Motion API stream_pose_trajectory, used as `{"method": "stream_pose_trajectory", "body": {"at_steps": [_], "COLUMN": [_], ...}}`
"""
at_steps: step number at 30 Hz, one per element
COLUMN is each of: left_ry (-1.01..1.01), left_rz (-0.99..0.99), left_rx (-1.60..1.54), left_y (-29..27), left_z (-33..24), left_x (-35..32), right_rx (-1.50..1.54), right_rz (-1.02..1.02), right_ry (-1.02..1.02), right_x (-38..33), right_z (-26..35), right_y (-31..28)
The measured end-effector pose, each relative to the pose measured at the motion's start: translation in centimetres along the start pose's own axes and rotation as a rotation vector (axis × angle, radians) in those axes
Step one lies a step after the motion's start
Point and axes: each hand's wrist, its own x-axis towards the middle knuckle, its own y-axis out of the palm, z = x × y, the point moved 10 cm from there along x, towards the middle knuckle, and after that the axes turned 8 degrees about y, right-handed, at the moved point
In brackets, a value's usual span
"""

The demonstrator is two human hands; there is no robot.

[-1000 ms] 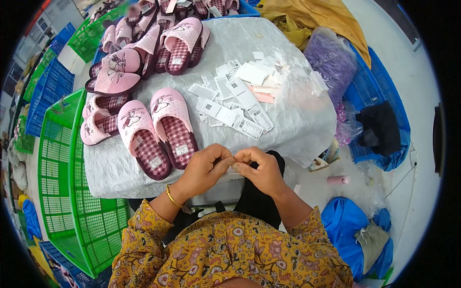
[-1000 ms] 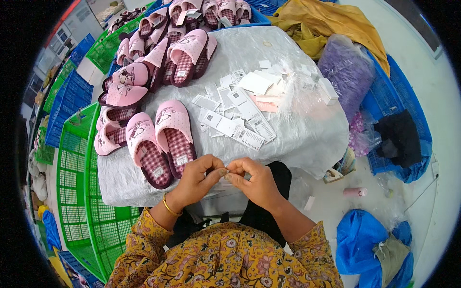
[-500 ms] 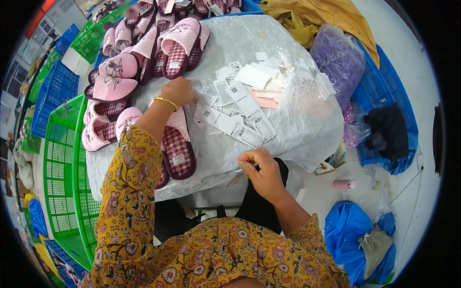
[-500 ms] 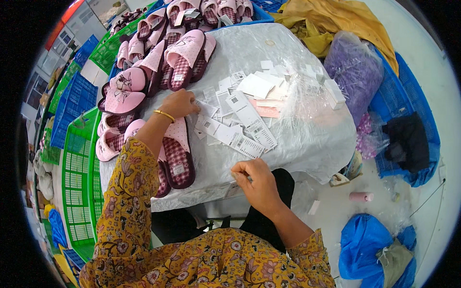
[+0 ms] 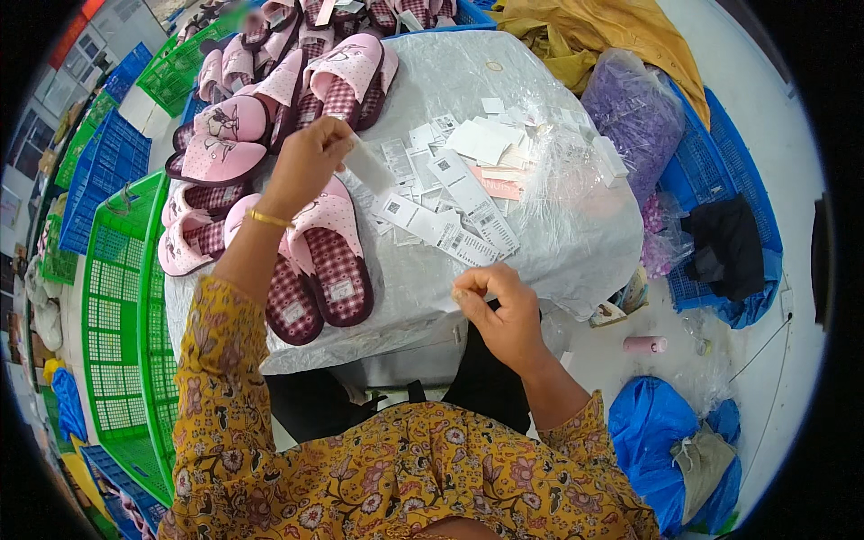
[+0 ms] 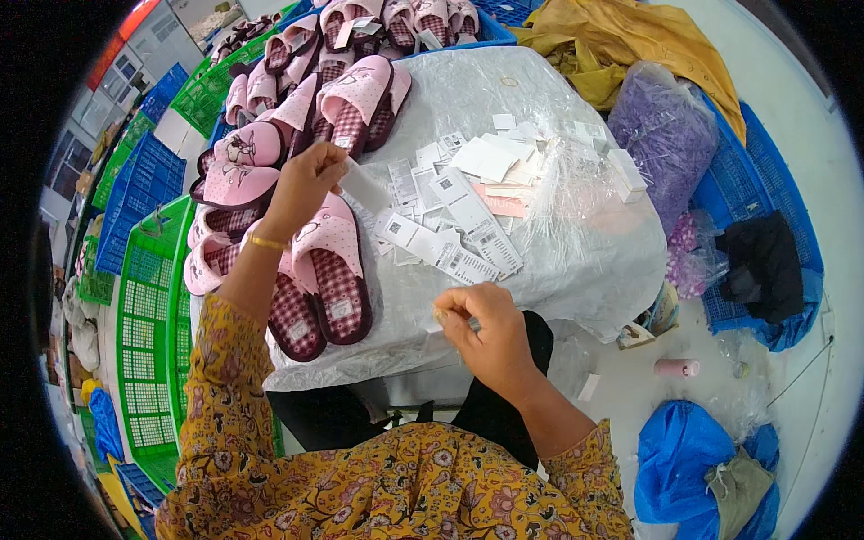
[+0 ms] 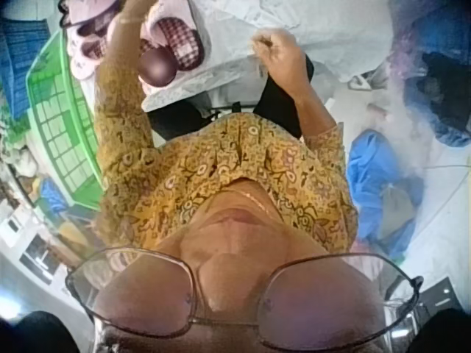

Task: The person sits on the floor and repeatedly picks up small paper tags, peels off backing, and attaches them to the insoles of pink slippers. They handle the slippers one at a time, place tagged pairs aside, and continue the process with additional slippers and tags.

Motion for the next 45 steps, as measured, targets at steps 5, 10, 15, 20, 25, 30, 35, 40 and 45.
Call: {"method": "stream_pose_trajectory", "body": {"at_steps": [5, 10, 15, 20, 25, 30, 35, 40, 45], "left_ry": [0.3, 0.296, 0.352, 0.336, 0.312, 0.095, -0.072, 0.209, 0.056], "left_rz": [0.068, 0.073, 0.053, 0.05, 0.078, 0.233, 0.43, 0.565, 0.635], "left_rx": [-0.021, -0.063, -0.022, -0.036, -0.066, -0.426, -0.554, -0.379, -0.519], "left_y": [2.6, 3.6, 3.5, 3.7, 3.9, 6.1, 7.7, 8.1, 9.0], "left_z": [-7.3, -10.4, -10.9, -10.6, -10.4, -7.8, -7.0, -9.4, -9.9], "left_x": [-6.8, -10.5, -11.5, -11.7, -12.0, -11.9, -12.2, -12.3, -12.4], "right_rx": [0.309, 0.4, 0.435, 0.413, 0.417, 0.425, 0.426, 0.335, 0.459], "right_rz": [0.016, 0.069, 0.094, 0.097, 0.093, 0.088, 0.191, 0.288, 0.273], "right_ry": [0.218, 0.362, 0.385, 0.374, 0.366, 0.357, 0.451, 0.467, 0.519], "right_x": [3.0, 3.9, 3.4, 3.2, 3.1, 2.6, 1.4, 0.2, -0.3], "right_z": [0.8, 0.5, 0.1, 0.0, -0.2, -0.4, -0.8, -1.1, -2.9], "right_y": [1.5, 3.8, 4.4, 4.6, 4.8, 4.8, 5.0, 4.3, 4.2]}}
